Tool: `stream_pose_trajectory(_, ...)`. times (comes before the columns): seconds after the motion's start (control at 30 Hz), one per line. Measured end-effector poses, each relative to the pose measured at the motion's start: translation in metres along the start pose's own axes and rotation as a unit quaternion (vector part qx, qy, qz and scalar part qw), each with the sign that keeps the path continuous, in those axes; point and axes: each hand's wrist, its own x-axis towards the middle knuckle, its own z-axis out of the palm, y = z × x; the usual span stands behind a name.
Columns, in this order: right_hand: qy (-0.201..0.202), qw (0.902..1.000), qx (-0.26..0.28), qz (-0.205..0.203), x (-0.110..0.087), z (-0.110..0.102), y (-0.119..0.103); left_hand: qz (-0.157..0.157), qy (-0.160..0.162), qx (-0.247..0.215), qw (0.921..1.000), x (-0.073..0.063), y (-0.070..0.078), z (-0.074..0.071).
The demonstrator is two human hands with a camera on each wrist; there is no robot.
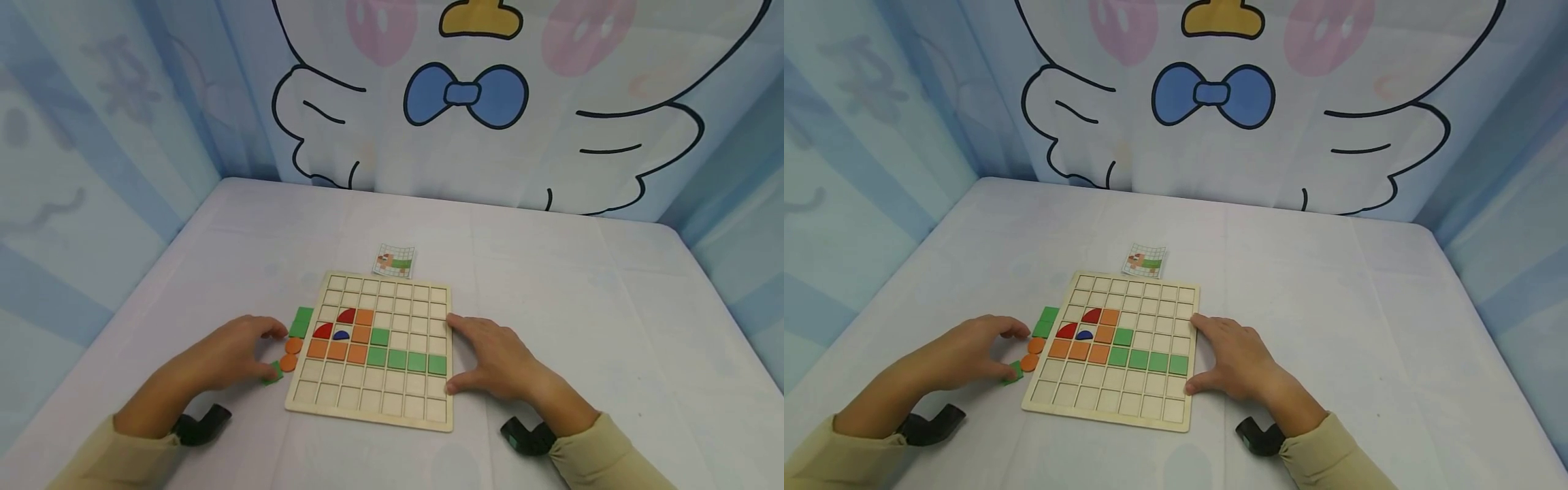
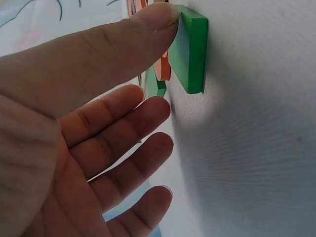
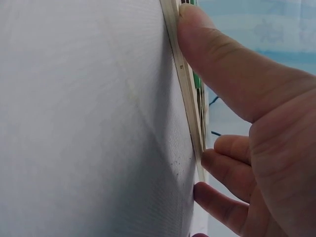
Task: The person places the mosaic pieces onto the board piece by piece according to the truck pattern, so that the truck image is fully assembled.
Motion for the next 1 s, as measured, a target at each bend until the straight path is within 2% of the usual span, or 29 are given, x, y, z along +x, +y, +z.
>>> stream_pose_trajectory(0.2,0.002,1.0000,0.000,-0.003,0.000,0.000,0.001,-0.004,0.003,0.007,1.0000,0.000,0.001,-0.001)
stream_pose_trajectory(0.43,0.004,1.0000,-0.001,-0.003,0.000,0.001,0.001,-0.027,0.017,0.007,0.9995,0.004,-0.002,-0.001)
stream_pose_trajectory(0.77,-0.001,1.0000,0.001,0.003,0.000,0.002,0.001,-0.023,0.012,0.012,0.9996,0.008,-0.010,-0.005)
stream_pose_trajectory(1.0,0.000,1.0000,0.000,0.005,0.000,0.001,0.000,-0.013,0.030,0.011,0.9994,0.011,-0.010,-0.003)
